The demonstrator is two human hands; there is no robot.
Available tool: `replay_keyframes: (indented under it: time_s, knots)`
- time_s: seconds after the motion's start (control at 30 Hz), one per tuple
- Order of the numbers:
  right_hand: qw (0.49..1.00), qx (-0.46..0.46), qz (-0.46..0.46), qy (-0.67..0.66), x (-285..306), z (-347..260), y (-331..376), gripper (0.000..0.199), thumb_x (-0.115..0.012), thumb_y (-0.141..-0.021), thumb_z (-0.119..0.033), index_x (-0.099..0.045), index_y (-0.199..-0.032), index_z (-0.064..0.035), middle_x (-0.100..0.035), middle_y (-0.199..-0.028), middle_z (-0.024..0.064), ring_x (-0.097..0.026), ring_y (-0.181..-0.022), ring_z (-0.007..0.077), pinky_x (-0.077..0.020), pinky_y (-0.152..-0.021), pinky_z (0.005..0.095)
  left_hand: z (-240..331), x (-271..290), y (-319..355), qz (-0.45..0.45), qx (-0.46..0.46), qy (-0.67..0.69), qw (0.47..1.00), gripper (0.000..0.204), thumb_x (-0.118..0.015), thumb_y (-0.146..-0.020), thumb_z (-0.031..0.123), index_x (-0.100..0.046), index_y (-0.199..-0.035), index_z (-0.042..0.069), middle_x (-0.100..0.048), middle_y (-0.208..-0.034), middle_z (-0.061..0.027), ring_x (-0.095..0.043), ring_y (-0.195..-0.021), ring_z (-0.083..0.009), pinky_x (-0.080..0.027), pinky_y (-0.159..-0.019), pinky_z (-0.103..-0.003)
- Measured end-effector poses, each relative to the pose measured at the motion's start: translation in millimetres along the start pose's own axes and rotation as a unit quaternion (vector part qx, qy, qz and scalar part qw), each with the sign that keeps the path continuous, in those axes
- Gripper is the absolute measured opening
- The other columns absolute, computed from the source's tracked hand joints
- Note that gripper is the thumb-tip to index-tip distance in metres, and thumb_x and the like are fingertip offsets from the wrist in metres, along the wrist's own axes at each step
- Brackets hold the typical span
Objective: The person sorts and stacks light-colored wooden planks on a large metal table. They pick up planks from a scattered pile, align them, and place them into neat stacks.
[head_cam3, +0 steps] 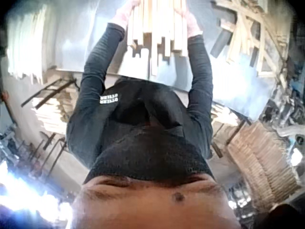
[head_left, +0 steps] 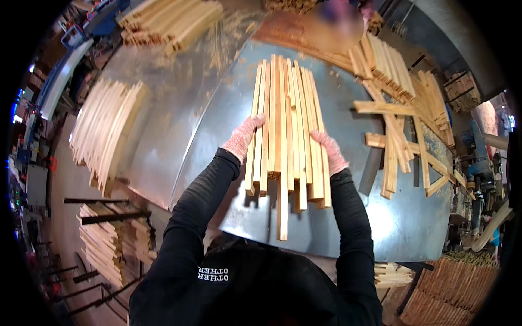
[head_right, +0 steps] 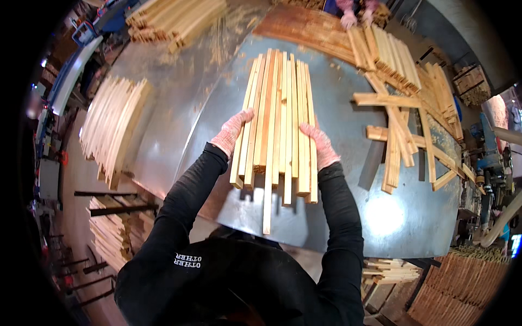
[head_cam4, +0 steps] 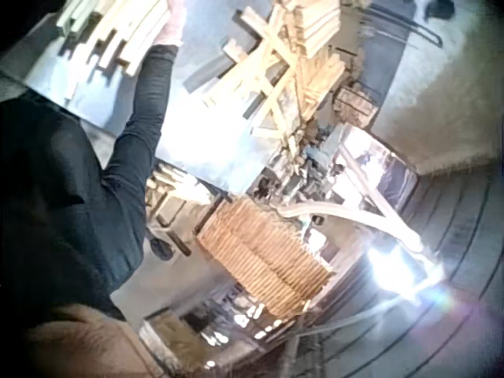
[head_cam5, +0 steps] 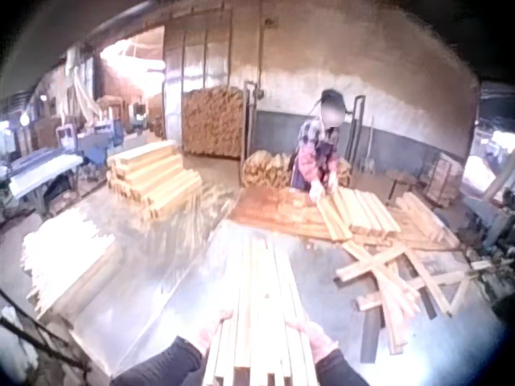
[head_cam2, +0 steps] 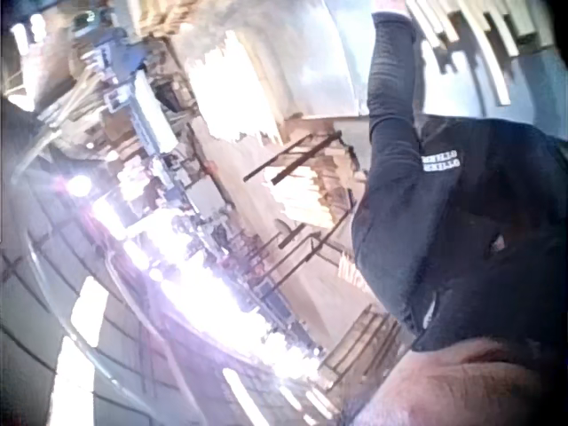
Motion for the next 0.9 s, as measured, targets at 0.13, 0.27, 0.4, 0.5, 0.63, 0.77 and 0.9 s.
replay_keyframes:
  time_s: [0.13, 0.27, 0.4, 0.5, 0.63, 0.77, 0.9]
  knots:
    - [0.992, -0.01, 0.127, 0.01, 96, 126, 12, 0.108, -0.079, -0.083, -0.009, -0.009, -0.164, -0.0218, -0.054, -0.143, 0.0143, -0.058, -0.124, 0.0256, -0.0518, -0.102, 0.0388, -101, 23, 34, 0.062, 0.079, -0.044, 0.994, 0.065, -0.069, -0.095, 0.033, -0.046, -0.15, 0.007, -0.063, -0.132, -0.0111, -0.056, -0.125, -0.0216, -0.043, -0.108, -0.037]
    - [0.986, -0.052, 0.152, 0.039, 85, 165, 22, 0.119, -0.081, -0.081, -0.004, 0.001, -0.164, -0.0283, -0.049, -0.147, 0.0143, -0.057, -0.126, 0.0271, -0.0519, -0.102, 0.0405, -112, 60, 58, 0.031, 0.124, -0.135, 0.983, 0.096, -0.075, -0.089, 0.037, -0.02, -0.161, 0.006, -0.048, -0.151, -0.0191, -0.032, -0.148, -0.0274, -0.022, -0.122, -0.042]
    - [0.989, -0.051, 0.139, 0.031, 45, 178, 12, 0.125, -0.082, -0.081, -0.005, 0.011, -0.163, -0.028, -0.049, -0.146, 0.0162, -0.058, -0.124, 0.0275, -0.0529, -0.1, 0.04, -53, 60, 86, 0.035, 0.098, -0.038, 0.994, 0.08, -0.073, -0.093, 0.031, -0.033, -0.158, 0.008, -0.058, -0.139, -0.0136, -0.057, -0.126, -0.0211, -0.045, -0.107, -0.034]
    - [0.985, -0.08, 0.124, 0.085, -3, 203, -5, 0.122, -0.08, -0.084, -0.01, 0.013, -0.162, -0.0247, -0.052, -0.141, 0.0141, -0.058, -0.121, 0.0254, -0.0514, -0.102, 0.0393, -39, 111, 97, 0.033, 0.105, -0.017, 0.994, 0.081, -0.073, -0.093, 0.027, -0.031, -0.158, 0.008, -0.059, -0.138, -0.0134, -0.059, -0.123, -0.0217, -0.047, -0.105, -0.035]
    - [0.939, -0.152, 0.111, 0.289, -62, 254, -39, 0.127, -0.081, -0.085, -0.027, 0.02, -0.16, -0.0132, -0.055, -0.142, 0.0218, -0.057, -0.126, 0.0298, -0.0454, -0.106, 0.0365, -22, 205, 112, 0.058, 0.086, 0.029, 0.994, 0.082, -0.076, -0.09, 0.021, -0.032, -0.158, 0.006, -0.06, -0.138, -0.0118, -0.058, -0.124, -0.0197, -0.045, -0.107, -0.034]
    - [0.949, -0.105, 0.06, 0.291, -125, 334, -85, 0.133, -0.079, -0.087, -0.031, 0.033, -0.152, -0.0062, -0.054, -0.143, 0.0232, -0.055, -0.128, 0.0286, -0.0424, -0.107, 0.0319, 1, 335, 111, 0.109, 0.047, -0.139, 0.983, 0.084, -0.075, -0.09, 0.041, -0.037, -0.156, 0.003, -0.055, -0.146, -0.013, -0.047, -0.137, -0.0197, -0.032, -0.116, -0.031]
    - [0.853, -0.185, 0.018, 0.487, -215, 377, -123, 0.138, -0.074, -0.086, -0.054, 0.035, -0.148, 0.0022, -0.057, -0.139, 0.0281, -0.06, -0.124, 0.0373, -0.0437, -0.106, 0.0325, 70, 420, 140, 0.2, 0.135, -0.397, 0.886, 0.07, -0.064, -0.091, 0.056, -0.058, -0.141, 0.008, -0.056, -0.145, -0.017, -0.05, -0.137, -0.0281, -0.037, -0.113, -0.036]
Point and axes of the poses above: each hand's wrist, its own y-axis away from the middle knuckle, its own x-axis out of the back of the hand, z = x × y, the point moved 8 cm from there along -y, towards the middle knuckle
